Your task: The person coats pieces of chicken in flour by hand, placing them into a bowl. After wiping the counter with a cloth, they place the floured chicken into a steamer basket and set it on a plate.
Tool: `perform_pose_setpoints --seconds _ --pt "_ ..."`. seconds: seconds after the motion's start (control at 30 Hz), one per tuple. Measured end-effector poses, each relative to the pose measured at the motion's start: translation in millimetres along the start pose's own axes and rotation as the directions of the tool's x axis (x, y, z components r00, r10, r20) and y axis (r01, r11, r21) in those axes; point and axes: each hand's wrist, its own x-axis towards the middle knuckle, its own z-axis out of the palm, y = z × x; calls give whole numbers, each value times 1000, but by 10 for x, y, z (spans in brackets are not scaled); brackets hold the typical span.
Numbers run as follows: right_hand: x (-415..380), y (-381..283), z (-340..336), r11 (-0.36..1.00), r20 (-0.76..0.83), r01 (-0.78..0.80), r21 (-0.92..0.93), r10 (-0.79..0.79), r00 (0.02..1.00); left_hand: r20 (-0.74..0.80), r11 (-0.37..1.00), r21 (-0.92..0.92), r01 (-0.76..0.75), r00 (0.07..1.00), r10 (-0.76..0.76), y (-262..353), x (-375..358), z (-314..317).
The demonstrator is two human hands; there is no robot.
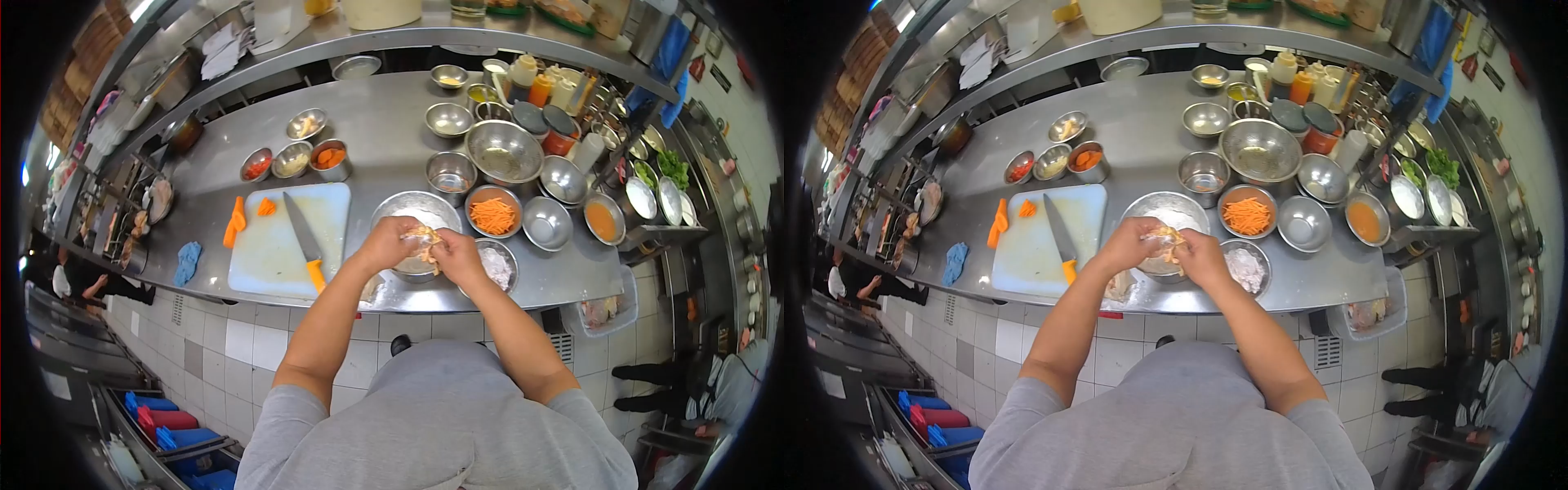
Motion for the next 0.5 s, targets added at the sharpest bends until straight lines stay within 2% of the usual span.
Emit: perform_pose_setpoints --seconds 0.03,0.07,0.1,0.17,0.2,0.23,0.3,0.33,0.4,0.43,0.47,0.5 --pt "-4 -62 6 996 -18 14 -91 -16 1000 11 1000 0 -9 1000 9 61 19 -20" --pt "13 -35 41 990 -77 97 -107 -105 992 18 999 48 -11 1000 10 136 29 -46" --pt "27 -9 48 990 -88 95 -107 -105 991 23 995 97 -13 1000 11 187 39 -69" --pt "69 45 41 996 -65 50 -67 -55 996 38 996 82 -22 999 19 137 100 -82" --pt "103 91 38 997 13 -38 66 37 999 46 999 -32 42 998 -40 118 133 -89" --pt "135 136 32 997 2 -38 71 38 999 62 984 -143 107 993 -99 101 159 -104" --pt "184 178 -5 938 127 -50 342 7 992 78 985 -135 107 992 -97 95 212 -153" --pt "183 181 -31 937 117 -49 346 9 993 84 985 -134 111 991 -100 103 240 -187" --pt "160 180 -73 975 30 132 179 -139 990 97 990 -111 90 992 -80 39 341 -303" --pt "107 107 -124 975 27 128 183 -135 990 100 993 -95 74 993 -64 36 384 -366" --pt "33 40 -197 965 -49 257 -49 -260 964 78 995 29 91 993 -93 29 433 -434" --pt "-33 -20 -257 891 -92 354 -284 -393 915 79 995 29 98 992 -100 50 483 -457"
